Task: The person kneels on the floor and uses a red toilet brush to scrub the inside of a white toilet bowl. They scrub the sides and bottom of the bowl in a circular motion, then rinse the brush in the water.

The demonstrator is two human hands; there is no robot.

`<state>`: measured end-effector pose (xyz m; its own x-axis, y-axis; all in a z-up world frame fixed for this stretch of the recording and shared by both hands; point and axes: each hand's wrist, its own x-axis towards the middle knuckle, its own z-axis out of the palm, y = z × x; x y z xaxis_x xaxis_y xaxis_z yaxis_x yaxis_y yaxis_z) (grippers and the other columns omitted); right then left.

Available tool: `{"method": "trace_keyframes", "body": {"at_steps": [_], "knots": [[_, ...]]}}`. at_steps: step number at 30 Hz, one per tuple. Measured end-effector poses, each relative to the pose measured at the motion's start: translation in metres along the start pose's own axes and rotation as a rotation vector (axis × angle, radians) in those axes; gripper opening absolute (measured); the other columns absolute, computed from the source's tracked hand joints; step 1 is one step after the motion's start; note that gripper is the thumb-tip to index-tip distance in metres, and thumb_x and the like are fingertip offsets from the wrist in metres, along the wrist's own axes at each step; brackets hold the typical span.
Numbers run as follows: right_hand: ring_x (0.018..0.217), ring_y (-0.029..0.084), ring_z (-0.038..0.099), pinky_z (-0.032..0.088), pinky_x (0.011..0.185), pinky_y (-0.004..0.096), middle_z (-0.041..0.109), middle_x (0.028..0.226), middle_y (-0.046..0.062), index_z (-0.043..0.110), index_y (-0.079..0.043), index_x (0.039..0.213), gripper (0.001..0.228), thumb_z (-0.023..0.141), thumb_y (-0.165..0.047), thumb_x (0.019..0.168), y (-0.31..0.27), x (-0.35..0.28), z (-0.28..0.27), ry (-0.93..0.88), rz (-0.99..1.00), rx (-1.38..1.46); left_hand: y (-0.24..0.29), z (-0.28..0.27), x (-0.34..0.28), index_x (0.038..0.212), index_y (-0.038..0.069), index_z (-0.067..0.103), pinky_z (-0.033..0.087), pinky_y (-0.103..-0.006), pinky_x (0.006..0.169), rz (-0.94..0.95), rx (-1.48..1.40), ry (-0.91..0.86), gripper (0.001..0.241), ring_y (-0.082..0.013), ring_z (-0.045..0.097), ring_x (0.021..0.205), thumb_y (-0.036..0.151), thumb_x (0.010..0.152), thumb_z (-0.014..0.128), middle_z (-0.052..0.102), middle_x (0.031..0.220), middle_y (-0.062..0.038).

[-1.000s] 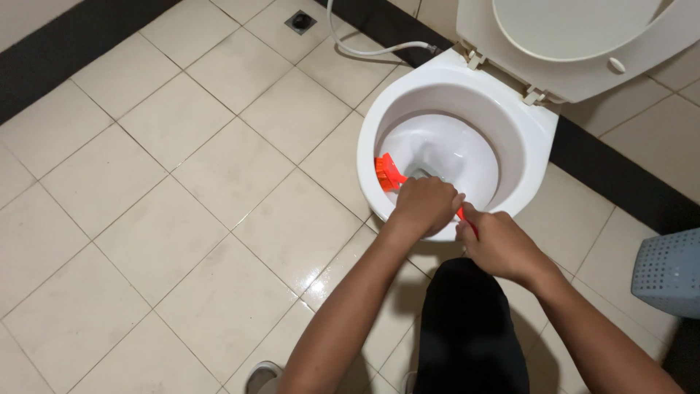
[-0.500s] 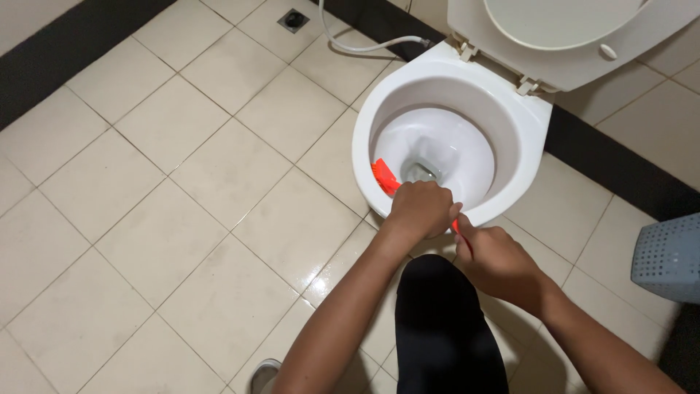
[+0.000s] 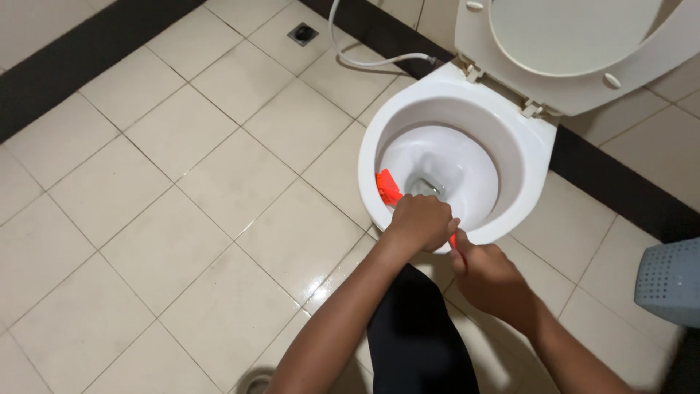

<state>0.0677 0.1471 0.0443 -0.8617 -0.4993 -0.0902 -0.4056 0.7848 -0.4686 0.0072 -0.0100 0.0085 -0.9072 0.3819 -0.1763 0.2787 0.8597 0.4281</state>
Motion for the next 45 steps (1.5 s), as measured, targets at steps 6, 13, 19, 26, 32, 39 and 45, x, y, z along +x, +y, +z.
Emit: {"method": "trace_keyframes", "body": {"at_steps": [6, 13, 19, 26, 32, 39, 45], "knots": [[0.065, 0.045, 0.069, 0.052, 0.067, 0.055, 0.068, 0.067, 0.027, 0.057, 0.003, 0.126, 0.038, 0.048, -0.02, 0.098, -0.021, 0.032, -0.009, -0.117, 0.323, 0.078, -0.02, 0.006, 0.028, 0.091, 0.01, 0.078, 0.052, -0.0478, 0.083, -0.019, 0.009, 0.081, 0.04, -0.0303, 0.069, 0.096, 0.041, 0.098, 0.053, 0.074, 0.098, -0.012], [0.064, 0.043, 0.07, 0.054, 0.067, 0.053, 0.068, 0.066, 0.027, 0.055, 0.004, 0.128, 0.039, 0.048, -0.02, 0.098, -0.025, 0.028, -0.017, -0.151, 0.344, 0.071, -0.013, -0.001, 0.023, 0.092, 0.01, 0.077, 0.052, -0.0471, 0.084, -0.025, 0.029, 0.046, 0.039, -0.0308, 0.069, 0.096, 0.039, 0.1, 0.052, 0.074, 0.095, -0.012], [0.059, 0.039, 0.068, 0.054, 0.058, 0.049, 0.066, 0.061, 0.023, 0.054, 0.006, 0.135, 0.047, 0.055, -0.017, 0.094, -0.009, 0.002, 0.004, 0.026, 0.073, -0.118, -0.003, -0.004, 0.008, 0.092, 0.009, 0.078, 0.051, -0.0474, 0.086, -0.013, 0.008, 0.014, 0.04, -0.0319, 0.07, 0.094, 0.039, 0.099, 0.053, 0.074, 0.099, -0.013], [0.058, 0.037, 0.067, 0.054, 0.057, 0.048, 0.066, 0.06, 0.021, 0.054, 0.005, 0.136, 0.047, 0.056, -0.016, 0.094, -0.012, 0.013, 0.001, 0.05, 0.029, -0.129, -0.008, -0.002, 0.009, 0.095, 0.01, 0.078, 0.052, -0.0488, 0.085, -0.044, -0.001, -0.02, 0.04, -0.0325, 0.071, 0.095, 0.04, 0.1, 0.052, 0.075, 0.1, -0.013], [0.071, 0.047, 0.069, 0.053, 0.072, 0.055, 0.069, 0.072, 0.028, 0.058, 0.002, 0.125, 0.038, 0.051, -0.02, 0.096, -0.01, 0.057, -0.009, -0.086, 0.284, -0.007, -0.028, 0.012, 0.046, 0.093, 0.013, 0.079, 0.053, -0.0514, 0.081, -0.053, -0.05, 0.075, 0.042, -0.0315, 0.071, 0.097, 0.041, 0.101, 0.049, 0.075, 0.098, -0.011], [0.077, 0.05, 0.069, 0.052, 0.08, 0.057, 0.069, 0.076, 0.032, 0.062, 0.004, 0.118, 0.035, 0.05, -0.019, 0.095, -0.013, 0.068, -0.02, -0.13, 0.426, 0.029, -0.03, 0.013, 0.064, 0.091, 0.013, 0.079, 0.053, -0.051, 0.082, -0.084, -0.068, 0.048, 0.043, -0.0313, 0.072, 0.093, 0.041, 0.102, 0.048, 0.076, 0.096, -0.01], [0.076, 0.048, 0.069, 0.052, 0.078, 0.056, 0.069, 0.075, 0.031, 0.061, 0.005, 0.116, 0.034, 0.05, -0.019, 0.096, -0.016, 0.066, -0.016, -0.122, 0.41, 0.031, -0.03, 0.004, 0.055, 0.09, 0.013, 0.077, 0.055, -0.0503, 0.076, -0.049, -0.047, 0.014, 0.044, -0.0308, 0.073, 0.09, 0.041, 0.103, 0.046, 0.075, 0.092, -0.01]]}}
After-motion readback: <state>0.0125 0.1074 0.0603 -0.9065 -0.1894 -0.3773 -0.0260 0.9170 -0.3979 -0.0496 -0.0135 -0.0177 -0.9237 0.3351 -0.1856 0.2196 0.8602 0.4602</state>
